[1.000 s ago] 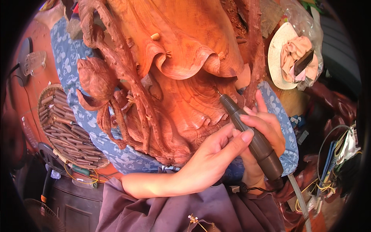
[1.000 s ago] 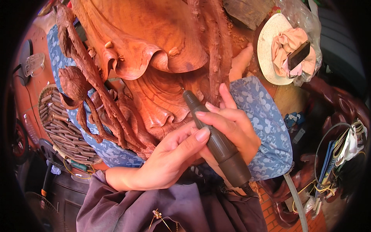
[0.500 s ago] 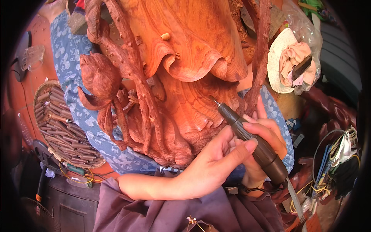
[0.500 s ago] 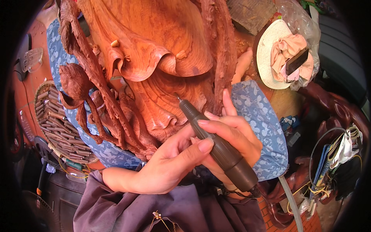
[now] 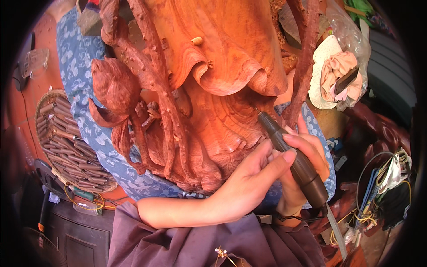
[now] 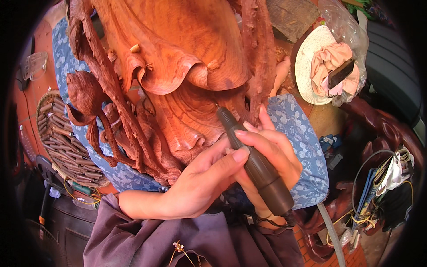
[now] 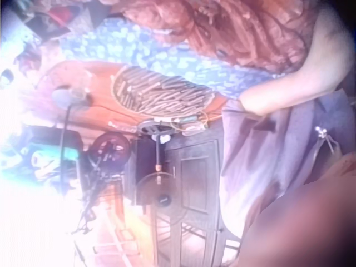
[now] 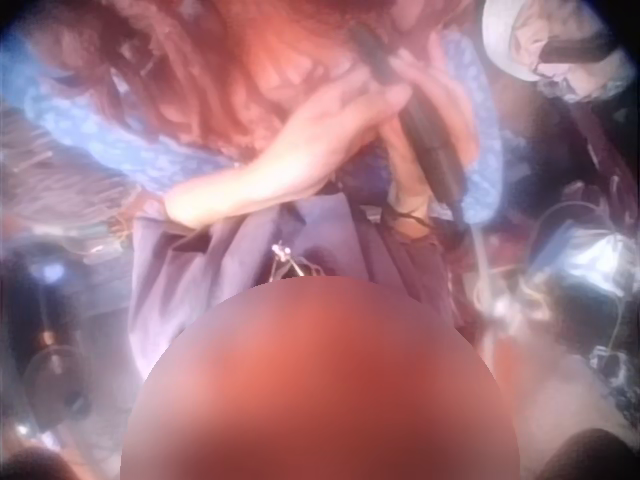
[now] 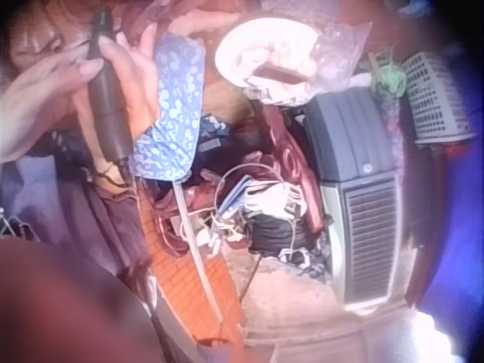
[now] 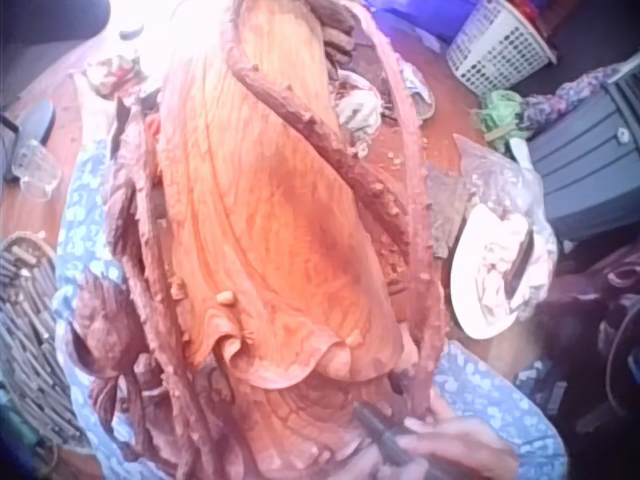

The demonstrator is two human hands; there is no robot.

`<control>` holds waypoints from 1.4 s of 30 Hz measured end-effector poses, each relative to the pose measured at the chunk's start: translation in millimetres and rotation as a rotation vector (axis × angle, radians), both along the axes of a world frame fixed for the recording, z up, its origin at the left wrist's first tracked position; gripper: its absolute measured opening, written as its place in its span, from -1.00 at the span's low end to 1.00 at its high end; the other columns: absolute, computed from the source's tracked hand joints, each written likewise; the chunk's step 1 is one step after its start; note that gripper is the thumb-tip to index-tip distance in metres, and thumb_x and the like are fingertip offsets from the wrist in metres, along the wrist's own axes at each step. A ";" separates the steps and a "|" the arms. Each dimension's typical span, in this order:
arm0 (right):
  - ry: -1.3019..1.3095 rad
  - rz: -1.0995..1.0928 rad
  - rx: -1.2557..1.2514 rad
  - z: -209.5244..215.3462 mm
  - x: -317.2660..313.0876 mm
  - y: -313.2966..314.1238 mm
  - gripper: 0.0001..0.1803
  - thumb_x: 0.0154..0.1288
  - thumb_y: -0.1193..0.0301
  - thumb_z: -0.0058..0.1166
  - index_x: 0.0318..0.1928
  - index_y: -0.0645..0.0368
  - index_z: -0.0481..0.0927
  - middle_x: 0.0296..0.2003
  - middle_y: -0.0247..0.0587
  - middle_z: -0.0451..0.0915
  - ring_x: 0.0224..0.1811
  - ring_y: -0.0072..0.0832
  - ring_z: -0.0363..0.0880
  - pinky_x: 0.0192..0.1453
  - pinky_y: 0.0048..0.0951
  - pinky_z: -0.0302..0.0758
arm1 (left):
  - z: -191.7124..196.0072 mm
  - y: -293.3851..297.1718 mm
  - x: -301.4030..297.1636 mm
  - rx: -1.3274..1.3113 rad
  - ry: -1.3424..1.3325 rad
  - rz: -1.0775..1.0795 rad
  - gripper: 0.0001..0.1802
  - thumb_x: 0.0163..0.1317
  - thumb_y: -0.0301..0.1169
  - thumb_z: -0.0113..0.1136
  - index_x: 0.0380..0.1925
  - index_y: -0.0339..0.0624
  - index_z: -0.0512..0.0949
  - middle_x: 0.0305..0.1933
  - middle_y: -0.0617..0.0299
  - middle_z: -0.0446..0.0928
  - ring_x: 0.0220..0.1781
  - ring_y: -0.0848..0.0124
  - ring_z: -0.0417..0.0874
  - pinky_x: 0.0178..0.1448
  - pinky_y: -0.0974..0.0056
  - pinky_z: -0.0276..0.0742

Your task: The person uses a rotary carving tool to shape and detail a large wooden sculpture. They hold the tool with both hands and carefully carve intricate patterns into the wood, occasionally pausing to wipe away debris.

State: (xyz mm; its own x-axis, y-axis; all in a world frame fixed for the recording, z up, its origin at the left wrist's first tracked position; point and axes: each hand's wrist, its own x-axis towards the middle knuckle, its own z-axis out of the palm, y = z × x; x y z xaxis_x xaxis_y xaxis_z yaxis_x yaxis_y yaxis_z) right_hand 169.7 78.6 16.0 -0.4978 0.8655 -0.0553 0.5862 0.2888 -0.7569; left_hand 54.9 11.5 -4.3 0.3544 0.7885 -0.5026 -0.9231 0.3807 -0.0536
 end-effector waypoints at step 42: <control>0.193 -0.010 0.236 -27.9 2.8 -34.7 -0.66 0.06 0.39 0.42 -0.13 0.23 0.72 -0.24 -0.13 0.56 -0.03 -0.22 0.66 0.33 0.17 0.43 | 12.1 -23.9 -15.0 -0.103 0.066 -0.152 -0.55 0.52 -0.24 -0.15 0.27 -0.28 0.23 0.08 0.12 0.48 0.13 0.39 0.52 0.23 0.23 0.41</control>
